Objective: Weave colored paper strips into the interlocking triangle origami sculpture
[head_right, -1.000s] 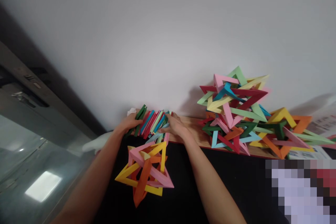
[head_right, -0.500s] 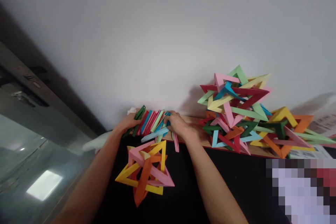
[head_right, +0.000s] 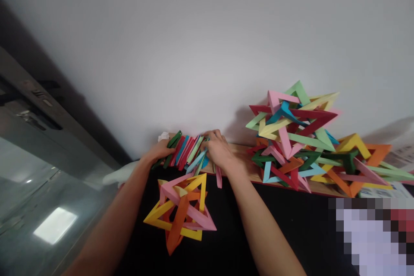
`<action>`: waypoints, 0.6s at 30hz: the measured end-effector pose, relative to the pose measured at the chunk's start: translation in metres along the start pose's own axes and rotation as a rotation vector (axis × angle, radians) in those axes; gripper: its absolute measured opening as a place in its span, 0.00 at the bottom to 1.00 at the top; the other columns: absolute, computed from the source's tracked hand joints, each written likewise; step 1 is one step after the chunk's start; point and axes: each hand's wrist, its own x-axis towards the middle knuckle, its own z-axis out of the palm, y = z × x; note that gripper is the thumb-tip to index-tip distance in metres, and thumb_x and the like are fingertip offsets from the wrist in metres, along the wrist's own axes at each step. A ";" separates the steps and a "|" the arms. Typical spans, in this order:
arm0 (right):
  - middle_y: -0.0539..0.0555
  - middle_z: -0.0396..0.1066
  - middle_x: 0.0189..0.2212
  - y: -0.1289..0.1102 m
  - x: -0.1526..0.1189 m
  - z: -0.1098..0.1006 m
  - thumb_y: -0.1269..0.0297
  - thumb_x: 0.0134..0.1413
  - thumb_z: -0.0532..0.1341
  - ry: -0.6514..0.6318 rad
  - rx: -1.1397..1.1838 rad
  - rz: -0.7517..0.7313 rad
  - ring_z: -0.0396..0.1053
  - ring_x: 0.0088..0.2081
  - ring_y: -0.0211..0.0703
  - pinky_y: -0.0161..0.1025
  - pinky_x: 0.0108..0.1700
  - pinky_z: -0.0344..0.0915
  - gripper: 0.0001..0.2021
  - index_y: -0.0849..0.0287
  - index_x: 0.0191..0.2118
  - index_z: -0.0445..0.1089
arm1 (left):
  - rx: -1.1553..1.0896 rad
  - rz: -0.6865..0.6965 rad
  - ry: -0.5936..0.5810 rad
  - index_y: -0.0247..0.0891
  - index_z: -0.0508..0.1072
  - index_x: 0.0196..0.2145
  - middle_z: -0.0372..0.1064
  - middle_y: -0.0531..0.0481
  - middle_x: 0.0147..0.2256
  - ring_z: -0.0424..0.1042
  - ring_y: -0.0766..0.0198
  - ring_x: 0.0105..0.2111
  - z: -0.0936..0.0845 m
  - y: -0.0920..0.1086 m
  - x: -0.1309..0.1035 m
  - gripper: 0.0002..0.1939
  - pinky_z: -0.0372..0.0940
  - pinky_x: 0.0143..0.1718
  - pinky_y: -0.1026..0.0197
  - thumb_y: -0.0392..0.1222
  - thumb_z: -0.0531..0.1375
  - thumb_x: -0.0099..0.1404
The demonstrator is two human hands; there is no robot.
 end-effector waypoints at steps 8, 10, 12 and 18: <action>0.61 0.66 0.51 0.022 0.009 0.025 0.64 0.62 0.58 -0.022 0.115 0.318 0.68 0.48 0.49 0.50 0.47 0.67 0.15 0.62 0.53 0.65 | 0.205 -0.070 -0.108 0.34 0.68 0.49 0.68 0.43 0.47 0.71 0.57 0.42 0.004 0.002 0.002 0.16 0.69 0.41 0.51 0.43 0.58 0.67; 0.57 0.67 0.50 0.023 0.012 0.031 0.60 0.61 0.59 -0.053 0.174 0.318 0.69 0.45 0.46 0.48 0.45 0.69 0.16 0.60 0.52 0.65 | 0.212 -0.060 -0.103 0.33 0.72 0.43 0.72 0.46 0.38 0.73 0.60 0.35 0.006 -0.001 0.006 0.12 0.69 0.34 0.59 0.41 0.60 0.64; 0.56 0.68 0.48 0.019 0.014 0.029 0.61 0.61 0.58 -0.040 0.235 0.290 0.70 0.44 0.45 0.48 0.44 0.69 0.14 0.60 0.50 0.66 | 0.205 -0.032 -0.091 0.34 0.74 0.36 0.72 0.50 0.29 0.72 0.62 0.29 0.008 -0.004 0.009 0.08 0.66 0.26 0.64 0.38 0.62 0.58; 0.56 0.75 0.43 -0.019 -0.005 -0.024 0.64 0.62 0.55 0.168 0.444 0.123 0.73 0.42 0.44 0.41 0.44 0.69 0.11 0.58 0.45 0.72 | 0.096 0.096 -0.005 0.35 0.77 0.32 0.72 0.52 0.25 0.72 0.62 0.28 0.003 -0.001 0.006 0.08 0.64 0.26 0.66 0.34 0.63 0.51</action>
